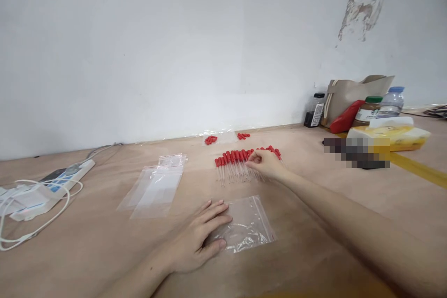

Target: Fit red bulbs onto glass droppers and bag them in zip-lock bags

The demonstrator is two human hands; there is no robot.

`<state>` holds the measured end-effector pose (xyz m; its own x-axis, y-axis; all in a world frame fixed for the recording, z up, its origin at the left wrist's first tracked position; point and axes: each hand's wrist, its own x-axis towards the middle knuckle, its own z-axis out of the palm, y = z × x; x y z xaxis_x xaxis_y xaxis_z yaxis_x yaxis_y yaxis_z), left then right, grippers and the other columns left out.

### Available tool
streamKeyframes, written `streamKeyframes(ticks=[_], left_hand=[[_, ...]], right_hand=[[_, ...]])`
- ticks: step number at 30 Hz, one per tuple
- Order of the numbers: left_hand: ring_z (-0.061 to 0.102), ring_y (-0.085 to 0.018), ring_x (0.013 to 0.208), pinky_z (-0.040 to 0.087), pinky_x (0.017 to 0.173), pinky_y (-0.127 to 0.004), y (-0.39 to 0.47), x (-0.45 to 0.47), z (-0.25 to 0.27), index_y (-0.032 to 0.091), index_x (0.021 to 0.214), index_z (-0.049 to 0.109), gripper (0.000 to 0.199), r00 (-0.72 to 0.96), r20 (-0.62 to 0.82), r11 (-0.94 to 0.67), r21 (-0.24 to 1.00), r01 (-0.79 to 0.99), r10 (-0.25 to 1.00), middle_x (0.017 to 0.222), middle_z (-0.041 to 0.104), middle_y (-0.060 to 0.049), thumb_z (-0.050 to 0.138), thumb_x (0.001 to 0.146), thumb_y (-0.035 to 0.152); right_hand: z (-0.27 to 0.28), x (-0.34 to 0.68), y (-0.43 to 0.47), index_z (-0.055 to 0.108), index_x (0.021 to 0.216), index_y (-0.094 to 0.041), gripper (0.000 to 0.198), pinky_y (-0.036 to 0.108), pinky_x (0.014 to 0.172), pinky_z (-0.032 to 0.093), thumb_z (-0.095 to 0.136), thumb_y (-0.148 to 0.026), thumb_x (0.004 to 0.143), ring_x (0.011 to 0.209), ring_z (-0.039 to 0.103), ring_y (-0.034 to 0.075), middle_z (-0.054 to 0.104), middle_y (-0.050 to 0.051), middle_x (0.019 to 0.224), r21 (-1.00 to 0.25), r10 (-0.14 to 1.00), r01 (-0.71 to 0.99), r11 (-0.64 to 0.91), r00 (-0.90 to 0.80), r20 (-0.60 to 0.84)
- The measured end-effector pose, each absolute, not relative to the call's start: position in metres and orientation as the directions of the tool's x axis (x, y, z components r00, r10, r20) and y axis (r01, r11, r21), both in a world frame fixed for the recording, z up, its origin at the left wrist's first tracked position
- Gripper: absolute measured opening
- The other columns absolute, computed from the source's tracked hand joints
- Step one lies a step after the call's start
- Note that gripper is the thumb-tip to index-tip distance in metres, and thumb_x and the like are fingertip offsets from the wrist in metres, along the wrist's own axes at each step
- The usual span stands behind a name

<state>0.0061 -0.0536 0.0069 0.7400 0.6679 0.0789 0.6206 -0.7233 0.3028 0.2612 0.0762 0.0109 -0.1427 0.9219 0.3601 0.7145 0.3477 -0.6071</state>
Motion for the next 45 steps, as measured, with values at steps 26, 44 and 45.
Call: streamKeyframes(ticks=[26,44,45], left_hand=[[0.041,-0.022,0.116,0.035,0.099,-0.037,-0.047,0.004,0.001,0.027,0.121,0.046,0.038,0.602,0.162,-0.607,0.417,0.677,0.782,0.127,0.042,-0.006,0.046,0.085,0.037],[0.03,-0.023,0.125,0.029,0.102,-0.041,-0.045,-0.001,0.003,0.03,0.13,0.035,0.047,0.63,0.091,-0.608,0.397,0.687,0.771,0.137,0.033,-0.003,0.045,0.085,0.041],[0.031,-0.023,0.125,0.03,0.102,-0.041,-0.045,-0.001,0.003,0.029,0.13,0.034,0.048,0.63,0.101,-0.611,0.399,0.684,0.77,0.137,0.033,-0.003,0.045,0.085,0.041]], right_hand=[[0.029,0.295,0.075,0.048,0.085,-0.019,0.019,0.019,0.045,0.04,0.046,-0.037,0.079,0.048,0.049,0.007,0.061,0.002,0.071,-0.967,0.939,-0.002,0.253,0.242,0.245],[-0.018,0.29,-0.003,0.045,0.077,-0.02,0.028,0.025,0.055,0.045,0.06,-0.041,0.068,0.055,0.056,0.01,0.059,0.001,0.072,-0.944,0.993,-0.328,0.019,0.115,-0.021],[-0.018,0.29,-0.006,0.045,0.077,-0.02,0.028,0.026,0.059,0.046,0.061,-0.04,0.068,0.06,0.057,0.011,0.06,0.002,0.074,-0.947,0.998,-0.322,-0.008,0.052,-0.027]])
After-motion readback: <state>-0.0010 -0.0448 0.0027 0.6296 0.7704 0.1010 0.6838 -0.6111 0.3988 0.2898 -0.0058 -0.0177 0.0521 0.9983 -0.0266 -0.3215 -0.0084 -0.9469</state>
